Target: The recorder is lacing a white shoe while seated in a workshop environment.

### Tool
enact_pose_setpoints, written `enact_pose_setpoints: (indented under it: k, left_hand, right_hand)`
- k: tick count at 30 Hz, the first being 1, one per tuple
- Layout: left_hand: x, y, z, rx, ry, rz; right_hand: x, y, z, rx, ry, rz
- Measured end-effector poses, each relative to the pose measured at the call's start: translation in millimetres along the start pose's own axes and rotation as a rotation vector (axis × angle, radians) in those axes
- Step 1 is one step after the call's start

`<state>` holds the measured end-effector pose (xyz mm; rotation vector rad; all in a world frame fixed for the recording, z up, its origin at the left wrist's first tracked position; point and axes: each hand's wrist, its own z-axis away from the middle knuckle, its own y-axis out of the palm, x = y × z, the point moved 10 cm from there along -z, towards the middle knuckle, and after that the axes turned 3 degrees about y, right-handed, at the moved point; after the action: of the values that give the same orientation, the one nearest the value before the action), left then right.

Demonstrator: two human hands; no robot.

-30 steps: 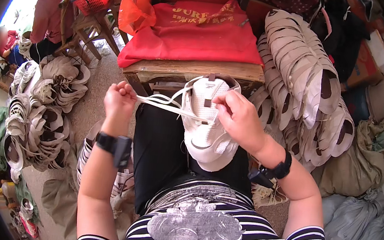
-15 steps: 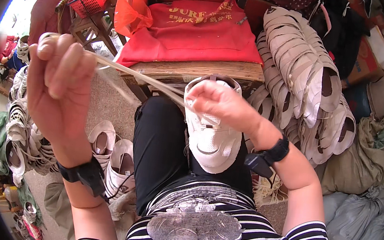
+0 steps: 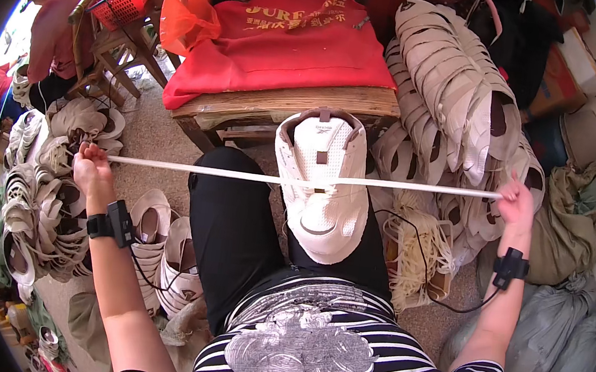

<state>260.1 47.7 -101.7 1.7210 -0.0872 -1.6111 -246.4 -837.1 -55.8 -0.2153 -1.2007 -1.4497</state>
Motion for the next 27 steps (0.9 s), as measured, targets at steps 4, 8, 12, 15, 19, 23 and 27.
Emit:
enact_pose_setpoints:
  k: [4,8,12,15,19,23,27]
  left_hand:
    - [52.2,23.8,26.2,0.045,0.076,-0.207]
    - [55.5,104.6,148.3,0.411,0.101,-0.542]
    - [84.6,181.7,282.8,0.933,-0.028,-0.581]
    - [110.1,200.8,350.2,1.153,-0.049,-0.697]
    - [122.1,205.3,398.3,1.331,0.011,-0.839]
    - [131.2,195.0,403.1,1.296,-0.107,-0.947]
    - [130.9,184.7,405.4,1.267,-0.277,-1.021]
  right_hand:
    - [107.0,-253.5,-1.4,-0.435,-0.264,-0.015]
    - [22.0,-229.2,28.0,-0.548,-0.127,0.247]
    - [-96.7,-47.3,55.3,-0.113,0.059,0.722]
    - [-148.9,98.8,101.7,0.343,-0.109,0.909]
    - [-189.8,203.9,150.6,0.677,-0.211,0.906]
    - [-224.5,232.2,159.0,0.787,-0.054,0.983]
    - [-239.7,234.1,164.9,0.873,0.014,1.198]
